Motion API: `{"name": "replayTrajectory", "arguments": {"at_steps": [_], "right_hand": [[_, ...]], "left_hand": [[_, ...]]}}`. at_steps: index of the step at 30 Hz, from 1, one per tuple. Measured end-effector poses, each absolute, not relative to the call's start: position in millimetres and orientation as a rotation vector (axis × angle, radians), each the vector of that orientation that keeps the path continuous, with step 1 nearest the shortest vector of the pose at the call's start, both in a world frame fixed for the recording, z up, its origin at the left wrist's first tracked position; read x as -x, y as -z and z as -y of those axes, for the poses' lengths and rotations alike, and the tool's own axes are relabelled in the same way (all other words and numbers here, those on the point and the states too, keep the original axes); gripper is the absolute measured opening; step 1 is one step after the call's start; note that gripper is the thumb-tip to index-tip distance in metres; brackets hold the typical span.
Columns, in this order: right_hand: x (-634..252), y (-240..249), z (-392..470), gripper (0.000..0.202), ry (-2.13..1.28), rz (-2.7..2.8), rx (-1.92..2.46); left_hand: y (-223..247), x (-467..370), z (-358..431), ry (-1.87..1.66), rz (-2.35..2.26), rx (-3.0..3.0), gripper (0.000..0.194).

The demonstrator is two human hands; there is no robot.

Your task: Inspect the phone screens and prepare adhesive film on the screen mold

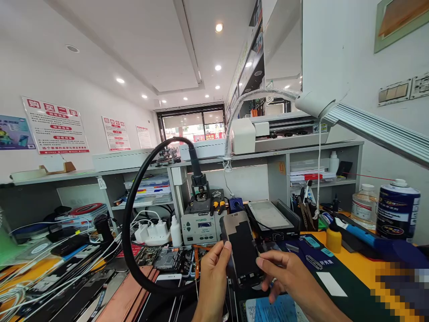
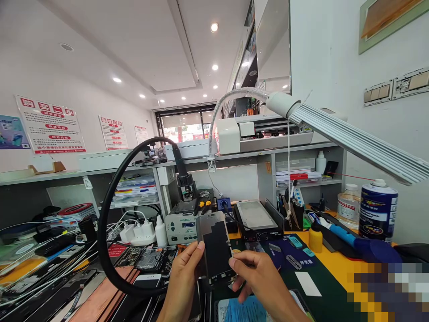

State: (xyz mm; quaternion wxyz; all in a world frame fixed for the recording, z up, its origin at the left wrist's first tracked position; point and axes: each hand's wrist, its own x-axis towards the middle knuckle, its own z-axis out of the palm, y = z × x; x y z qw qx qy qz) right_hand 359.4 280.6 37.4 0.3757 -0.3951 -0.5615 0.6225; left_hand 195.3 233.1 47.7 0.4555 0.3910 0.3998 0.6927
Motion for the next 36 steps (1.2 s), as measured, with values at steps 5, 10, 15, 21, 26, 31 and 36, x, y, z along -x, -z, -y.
{"name": "replayTrajectory", "arguments": {"at_steps": [5,10,15,21,26,31,36], "right_hand": [[-358.5,-38.3,-279.8,0.053,-1.582,1.457,1.011],[-357.6,-38.7,-278.8,0.056,-1.562,1.469,0.984],[-359.7,-38.9,-277.4,0.054,-1.566,1.475,0.976],[-359.6,-40.0,-275.6,0.048,-1.569,1.477,0.946],[-359.2,-41.1,-274.8,0.044,-1.558,1.487,0.931],[-359.9,-39.7,-274.3,0.042,-1.552,1.497,0.910],[-358.7,-41.0,-274.8,0.043,-1.543,1.494,0.907]], "left_hand": [[-48.0,-197.1,-232.0,-1.687,-0.946,-0.999,0.026],[-48.3,-196.8,-230.4,-1.692,-0.924,-1.017,0.025],[-46.9,-196.4,-230.3,-1.708,-0.929,-1.059,0.025],[-46.3,-196.3,-231.0,-1.736,-0.944,-1.085,0.024],[-47.2,-197.0,-229.7,-1.752,-0.955,-1.101,0.023],[-46.6,-197.6,-229.2,-1.746,-0.957,-1.108,0.025],[-43.9,-195.2,-230.3,-1.756,-0.971,-1.129,0.026]]}}
